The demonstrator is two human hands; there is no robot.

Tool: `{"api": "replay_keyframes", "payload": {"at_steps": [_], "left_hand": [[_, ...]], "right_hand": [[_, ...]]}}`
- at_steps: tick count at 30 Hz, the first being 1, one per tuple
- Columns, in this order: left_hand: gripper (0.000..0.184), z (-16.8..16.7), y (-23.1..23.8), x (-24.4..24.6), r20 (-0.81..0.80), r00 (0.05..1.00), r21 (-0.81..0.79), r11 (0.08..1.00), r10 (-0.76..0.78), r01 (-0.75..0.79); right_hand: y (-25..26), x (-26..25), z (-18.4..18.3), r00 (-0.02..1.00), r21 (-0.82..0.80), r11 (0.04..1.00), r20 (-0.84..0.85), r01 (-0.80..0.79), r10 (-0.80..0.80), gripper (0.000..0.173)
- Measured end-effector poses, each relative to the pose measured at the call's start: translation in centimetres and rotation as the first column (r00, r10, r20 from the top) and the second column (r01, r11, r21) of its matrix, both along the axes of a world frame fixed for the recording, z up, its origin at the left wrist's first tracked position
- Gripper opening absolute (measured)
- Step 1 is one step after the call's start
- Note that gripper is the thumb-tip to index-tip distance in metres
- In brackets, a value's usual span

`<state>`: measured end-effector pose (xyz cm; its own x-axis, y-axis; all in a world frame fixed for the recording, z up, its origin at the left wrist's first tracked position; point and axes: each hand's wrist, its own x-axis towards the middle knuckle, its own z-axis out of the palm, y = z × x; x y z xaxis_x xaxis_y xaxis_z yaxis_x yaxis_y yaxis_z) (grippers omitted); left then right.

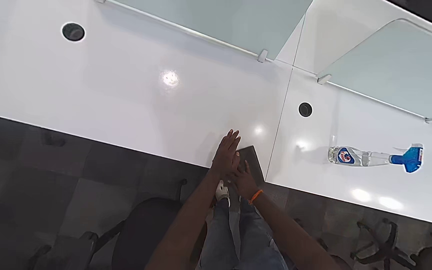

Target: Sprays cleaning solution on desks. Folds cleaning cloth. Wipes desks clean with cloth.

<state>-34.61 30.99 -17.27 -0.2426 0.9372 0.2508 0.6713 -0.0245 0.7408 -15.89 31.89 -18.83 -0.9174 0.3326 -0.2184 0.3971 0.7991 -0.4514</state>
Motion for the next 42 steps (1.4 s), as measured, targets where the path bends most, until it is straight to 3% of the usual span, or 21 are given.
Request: {"api": "replay_keyframes", "payload": {"at_steps": [4, 8, 15, 22, 28, 33, 42], "left_hand": [[0.056, -1.2, 1.2, -1.3, -0.081, 0.997, 0.009, 1.000, -0.016, 0.017], [0.054, -2.9, 2.1, 0.1, -0.124, 0.978, -0.078, 0.984, -0.168, 0.160], [0.057, -4.3, 6.7, 2.2, -0.122, 0.941, -0.242, 0.929, -0.314, 0.279], [0.060, -4.4, 9.7, 3.1, -0.114, 0.985, -0.220, 0.970, -0.127, 0.100], [0.062, -5.0, 9.7, 3.2, -0.204, 0.967, -0.201, 0.974, -0.151, 0.109], [0.061, -4.8, 10.0, 3.4, -0.281, 0.950, -0.252, 0.966, -0.136, 0.063], [0.061, -4.4, 10.2, 3.4, -0.279, 0.950, -0.294, 0.955, -0.136, 0.050]], "right_hand": [[-0.5, 5.8, -0.3, 0.988, 0.098, 0.991, 0.109, 0.095, -0.105, 0.049], [1.3, 7.7, -0.1, 0.943, 0.211, 0.939, 0.133, 0.272, -0.304, 0.064], [7.5, 1.2, -1.4, 0.845, 0.354, 0.809, 0.089, 0.469, -0.528, 0.062], [14.9, -2.1, -1.0, 0.836, 0.353, 0.799, 0.079, 0.487, -0.544, 0.059], [20.1, -3.7, -1.9, 0.825, 0.343, 0.768, -0.040, 0.541, -0.564, 0.056], [25.2, -5.7, -1.7, 0.797, 0.336, 0.743, -0.044, 0.579, -0.602, 0.059], [37.1, -10.3, -1.7, 0.733, 0.325, 0.672, -0.113, 0.666, -0.671, 0.057]]}}
